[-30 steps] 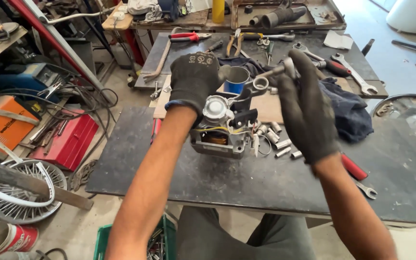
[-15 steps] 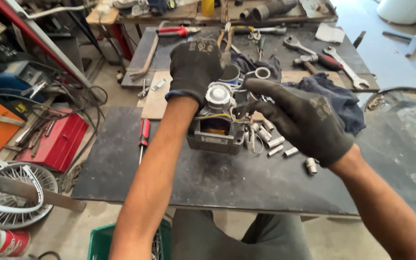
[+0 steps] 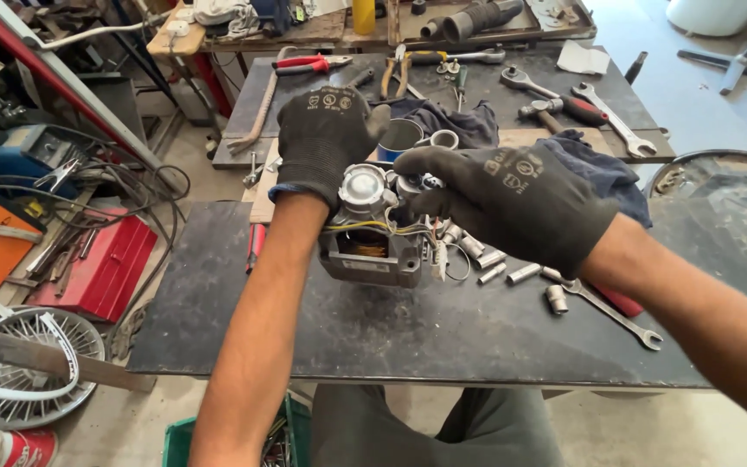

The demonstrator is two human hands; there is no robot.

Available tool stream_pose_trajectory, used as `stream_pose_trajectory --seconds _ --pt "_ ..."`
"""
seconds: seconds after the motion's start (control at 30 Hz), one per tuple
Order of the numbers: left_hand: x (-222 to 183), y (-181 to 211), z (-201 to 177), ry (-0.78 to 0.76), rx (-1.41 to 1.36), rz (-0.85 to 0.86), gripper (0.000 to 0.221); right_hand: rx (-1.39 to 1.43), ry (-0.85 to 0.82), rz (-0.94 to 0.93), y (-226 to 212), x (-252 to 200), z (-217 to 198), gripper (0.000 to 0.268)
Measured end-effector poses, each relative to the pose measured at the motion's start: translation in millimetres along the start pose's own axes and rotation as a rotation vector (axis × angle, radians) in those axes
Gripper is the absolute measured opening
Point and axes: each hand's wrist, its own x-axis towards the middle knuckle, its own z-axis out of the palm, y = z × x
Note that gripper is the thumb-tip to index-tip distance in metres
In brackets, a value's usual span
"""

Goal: Assembling and fastening components of a metal motor housing using hand tools.

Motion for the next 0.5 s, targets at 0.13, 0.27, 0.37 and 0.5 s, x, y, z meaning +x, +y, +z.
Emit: stream_pose_trajectory --seconds 0.13,0.27,0.37,0.5 --pt "-3.1 4.9 -5.5 0.017 -0.033 -0.010 0.058 -0.001 -0.169 -0.020 5.1 17.5 -14.0 0.033" --pt "0.3 8.3 0.6 0.068 -0.001 -0.013 0.055 0.141 -0.262 -0.070 9.6 15.2 -19.5 0.033" --pt "1.2 7.6 -0.3 0.062 0.003 -0.039 0.056 0.096 -0.300 0.151 -7.7 14.7 -22.1 0.030" --pt "5.4 11.1 -5.1 -0.070 0.026 -0.107 0.065 0.067 -0.296 0.485 -20.6 12.3 -16.6 0.031"
